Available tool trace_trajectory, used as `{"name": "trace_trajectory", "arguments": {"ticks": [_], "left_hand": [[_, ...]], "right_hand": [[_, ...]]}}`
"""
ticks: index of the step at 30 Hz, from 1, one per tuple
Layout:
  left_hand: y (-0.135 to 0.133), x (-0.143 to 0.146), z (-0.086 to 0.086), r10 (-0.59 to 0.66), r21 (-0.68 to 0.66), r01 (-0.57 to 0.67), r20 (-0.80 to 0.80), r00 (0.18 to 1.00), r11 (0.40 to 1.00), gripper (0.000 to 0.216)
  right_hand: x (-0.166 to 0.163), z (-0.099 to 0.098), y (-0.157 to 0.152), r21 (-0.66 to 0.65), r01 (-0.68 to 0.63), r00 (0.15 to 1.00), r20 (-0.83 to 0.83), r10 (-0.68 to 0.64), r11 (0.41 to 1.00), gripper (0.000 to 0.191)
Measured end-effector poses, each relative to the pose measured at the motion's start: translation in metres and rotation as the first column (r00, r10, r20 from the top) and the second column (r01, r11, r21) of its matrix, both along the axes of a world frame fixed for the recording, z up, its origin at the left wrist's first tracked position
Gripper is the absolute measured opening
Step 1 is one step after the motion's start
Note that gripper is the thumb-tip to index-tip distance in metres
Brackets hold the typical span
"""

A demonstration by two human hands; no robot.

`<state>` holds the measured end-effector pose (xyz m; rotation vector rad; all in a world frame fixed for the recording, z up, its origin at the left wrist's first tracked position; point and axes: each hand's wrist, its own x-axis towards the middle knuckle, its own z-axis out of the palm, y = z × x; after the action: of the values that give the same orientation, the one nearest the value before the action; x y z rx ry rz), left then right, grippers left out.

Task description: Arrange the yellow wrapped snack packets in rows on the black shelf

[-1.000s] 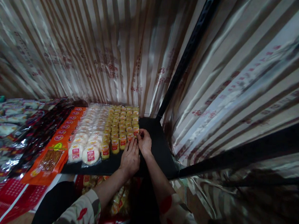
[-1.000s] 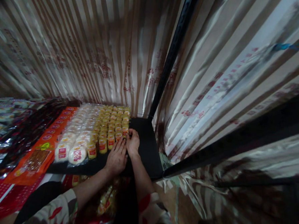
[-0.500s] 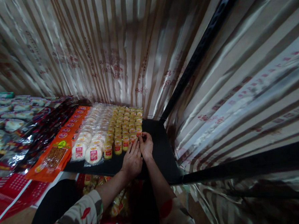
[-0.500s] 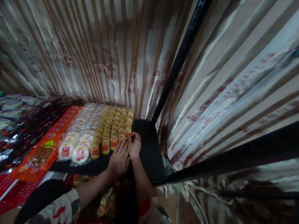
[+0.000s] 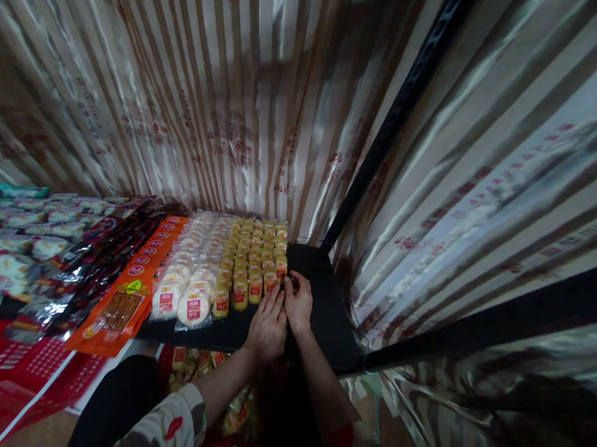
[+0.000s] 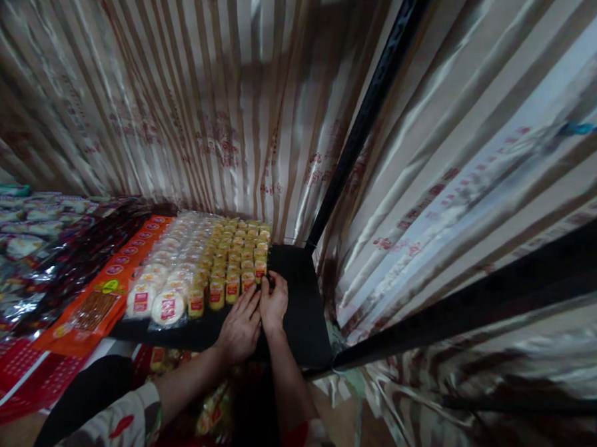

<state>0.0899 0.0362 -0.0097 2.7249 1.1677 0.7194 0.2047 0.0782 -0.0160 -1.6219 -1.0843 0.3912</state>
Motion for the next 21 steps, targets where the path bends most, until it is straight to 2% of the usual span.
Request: {"name": "trace_trajectory", "arguments": {"ticks": [4, 9, 13, 17, 19, 21], "left_hand": [[-0.022, -0.006, 0.006, -0.022, -0.073, 0.031, 0.119, 0.993, 0.997, 0.039], [-0.059, -0.014, 0.003, -0.007, -0.265, 0.113, 0.37, 0.929, 0.958, 0.042], [-0.087, -0.029, 0.0, 0.104, -0.429, 0.135, 0.49, 0.865, 0.893, 0.048], [-0.105, -0.065, 0.008, 0.236, -0.597, 0.196, 0.567, 0.789, 0.778, 0.056], [-0.11, -0.089, 0.008, 0.332, -0.664, 0.119, 0.512, 0.792, 0.738, 0.049], [-0.112, -0.114, 0.002, 0.426, -0.712, -0.057, 0.352, 0.833, 0.7, 0.032]], "right_hand": [[-0.01, 0.011, -0.028, 0.001, -0.041, 0.999, -0.029, 0.041, 0.999, 0.04], [-0.028, 0.018, -0.063, 0.008, -0.133, 0.98, -0.148, 0.133, 0.991, 0.044], [-0.049, 0.021, -0.091, -0.015, -0.228, 0.963, -0.149, 0.223, 0.974, 0.045], [-0.076, 0.019, -0.123, -0.045, -0.359, 0.933, 0.002, 0.36, 0.932, 0.039], [-0.092, 0.011, -0.14, -0.084, -0.42, 0.898, 0.105, 0.427, 0.904, 0.034], [-0.107, 0.0, -0.154, -0.159, -0.454, 0.859, 0.184, 0.478, 0.877, 0.031]]}}
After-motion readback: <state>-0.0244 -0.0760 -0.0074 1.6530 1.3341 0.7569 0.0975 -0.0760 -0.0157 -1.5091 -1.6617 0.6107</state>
